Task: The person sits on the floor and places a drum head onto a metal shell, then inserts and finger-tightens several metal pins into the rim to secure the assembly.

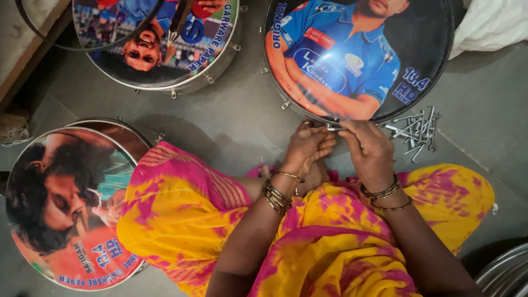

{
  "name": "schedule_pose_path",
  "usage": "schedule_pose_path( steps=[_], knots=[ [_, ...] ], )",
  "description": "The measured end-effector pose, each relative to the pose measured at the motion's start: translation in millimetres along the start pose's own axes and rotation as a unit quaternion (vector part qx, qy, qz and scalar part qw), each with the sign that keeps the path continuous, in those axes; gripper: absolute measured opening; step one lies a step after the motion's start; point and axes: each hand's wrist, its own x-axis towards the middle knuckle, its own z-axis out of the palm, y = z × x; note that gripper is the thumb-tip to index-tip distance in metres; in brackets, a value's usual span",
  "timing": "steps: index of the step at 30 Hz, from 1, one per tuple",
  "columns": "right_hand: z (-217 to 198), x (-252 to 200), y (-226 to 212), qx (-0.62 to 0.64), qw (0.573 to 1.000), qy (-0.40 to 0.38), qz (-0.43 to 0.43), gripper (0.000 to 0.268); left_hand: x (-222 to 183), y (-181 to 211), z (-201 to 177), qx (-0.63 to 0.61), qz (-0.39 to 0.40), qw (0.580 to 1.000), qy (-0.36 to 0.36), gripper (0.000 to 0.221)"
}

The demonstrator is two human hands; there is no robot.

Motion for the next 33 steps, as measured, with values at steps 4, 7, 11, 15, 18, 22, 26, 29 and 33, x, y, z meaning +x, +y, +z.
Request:
schedule_pose_path(
  steps=[4,7,11,15,18,22,26,29,33],
  knots=[
    [-0.1,-0.6,-2.6,-0.005,1.0,-0.008,-0.006,0.021,-3.3,2.3,2.8,-0.001,0.003,1.0,-0.006,0.024],
    [-0.5,0.1,-2.9,0.004,1.0,-0.031,-0.003,0.023,-3.8,1.5,2.3,0.001,0.011,1.0,-0.003,0.025],
    [1.9,2.2,-1.1,-0.037,0.999,-0.015,-0.005,0.031,-0.9,-0.4,-0.3,-0.001,0.006,1.0,-0.009,0.026],
    [4.7,1.3,4.6,-0.023,1.0,-0.006,-0.001,0.028,1.8,-4.2,-1.3,-0.01,0.002,1.0,-0.009,0.026],
    [7.1,0.2,7.4,0.04,0.999,-0.014,-0.007,0.023,0.8,-3.0,-0.4,-0.004,0.011,1.0,-0.013,0.028],
    [8.1,3.2,6.3,-0.036,0.998,-0.008,-0.047,0.022,-3.9,1.1,2.7,0.009,0.007,1.0,-0.002,0.028],
    [4.4,6.6,5.9,-0.003,1.0,-0.009,-0.004,0.023,-4.2,-0.5,4.6,0.031,0.007,0.999,0.028,0.027],
    [-16.1,10.1,24.8,0.0,1.0,0.006,0.012,0.023,0.4,-7.6,5.1,0.064,0.038,0.996,0.04,0.024],
    [-78.2,22.7,95.0,-0.082,0.991,0.094,0.037,0.014,7.4,-18.2,3.7,0.105,0.057,0.992,0.045,0.022]
  ],
)
